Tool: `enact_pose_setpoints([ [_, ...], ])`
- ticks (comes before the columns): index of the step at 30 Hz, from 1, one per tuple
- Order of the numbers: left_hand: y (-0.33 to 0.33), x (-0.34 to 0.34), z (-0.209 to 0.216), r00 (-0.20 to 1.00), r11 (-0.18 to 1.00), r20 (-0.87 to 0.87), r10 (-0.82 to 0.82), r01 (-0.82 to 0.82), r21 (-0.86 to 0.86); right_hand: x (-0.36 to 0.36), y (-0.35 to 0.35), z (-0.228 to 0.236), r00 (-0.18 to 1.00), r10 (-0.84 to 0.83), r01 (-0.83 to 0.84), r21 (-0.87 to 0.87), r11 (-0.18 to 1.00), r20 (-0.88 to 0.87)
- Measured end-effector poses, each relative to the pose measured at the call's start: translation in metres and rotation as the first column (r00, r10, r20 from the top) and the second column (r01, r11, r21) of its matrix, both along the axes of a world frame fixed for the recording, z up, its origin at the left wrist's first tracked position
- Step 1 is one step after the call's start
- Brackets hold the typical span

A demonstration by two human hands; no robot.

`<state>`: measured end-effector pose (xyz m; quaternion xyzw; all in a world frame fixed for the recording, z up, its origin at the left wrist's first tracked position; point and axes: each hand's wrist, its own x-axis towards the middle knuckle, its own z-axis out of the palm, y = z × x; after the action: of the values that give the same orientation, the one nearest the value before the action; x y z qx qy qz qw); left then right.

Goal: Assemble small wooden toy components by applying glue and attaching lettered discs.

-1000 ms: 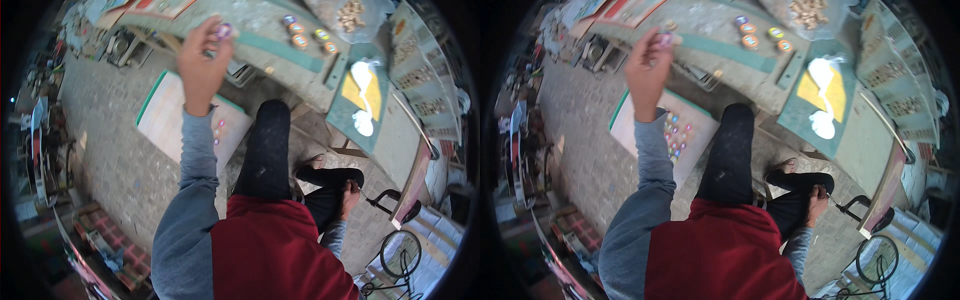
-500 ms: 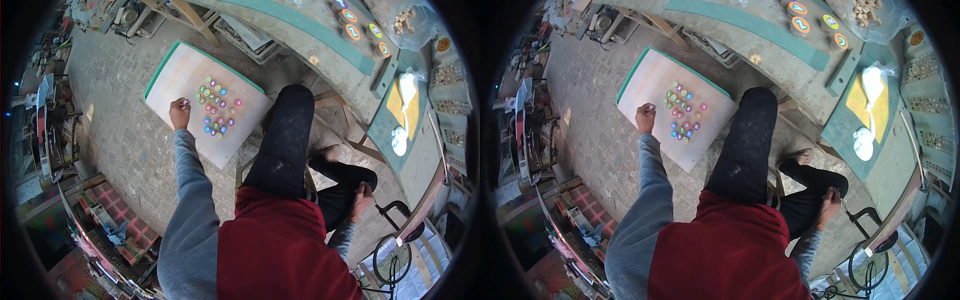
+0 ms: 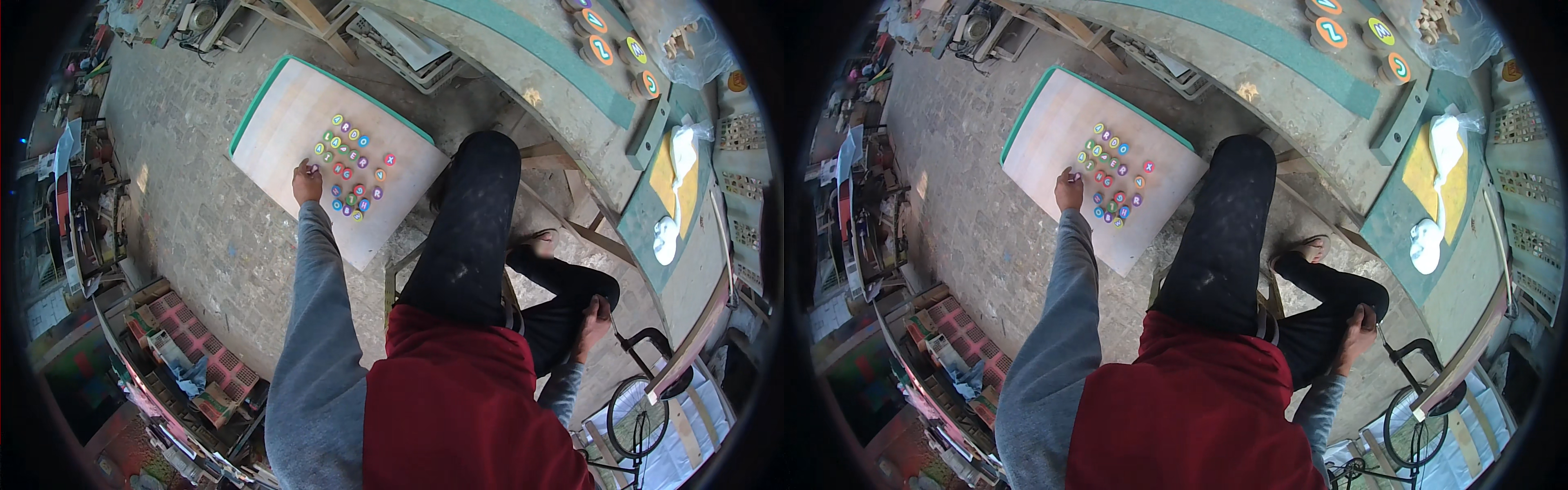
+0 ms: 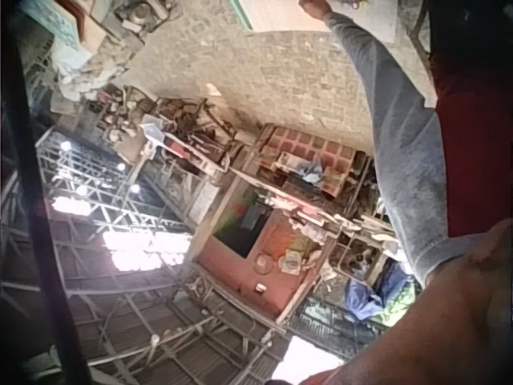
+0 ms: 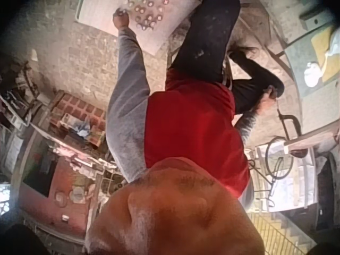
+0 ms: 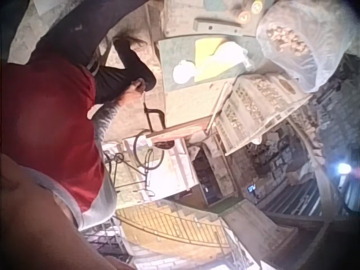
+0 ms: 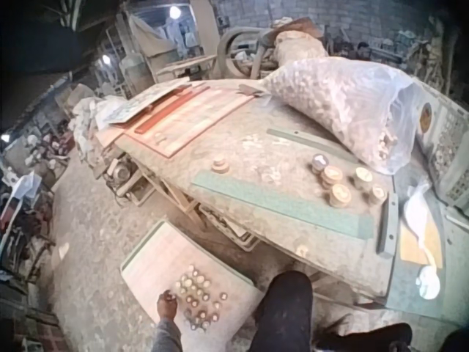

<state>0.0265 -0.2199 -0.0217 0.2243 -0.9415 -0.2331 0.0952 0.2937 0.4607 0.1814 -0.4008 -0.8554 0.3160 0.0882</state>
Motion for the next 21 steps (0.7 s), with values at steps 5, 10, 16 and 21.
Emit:
enact_pose_setpoints([
  [5,0.004,-0.003,0.0,1.0,1.0,0.022,0.015,-0.014,-0.023,-0.001,-0.001,0.0,1.0,-0.016,0.016,-0.01,1.0,-0.008],
  [10,0.002,-0.003,-0.006,0.999,0.998,0.037,0.029,-0.027,-0.05,-0.004,-0.005,0.001,0.999,0.0,0.0,-0.006,1.0,-0.035],
  [16,0.0,0.006,-0.003,0.997,0.997,0.038,0.071,-0.072,0.025,-0.003,-0.005,0.002,1.0,-0.022,0.022,-0.018,1.0,-0.003],
  [21,0.009,0.028,0.003,0.98,0.977,-0.059,0.189,-0.182,0.111,-0.003,-0.006,0.004,1.0,-0.016,0.016,-0.007,1.0,-0.015],
])
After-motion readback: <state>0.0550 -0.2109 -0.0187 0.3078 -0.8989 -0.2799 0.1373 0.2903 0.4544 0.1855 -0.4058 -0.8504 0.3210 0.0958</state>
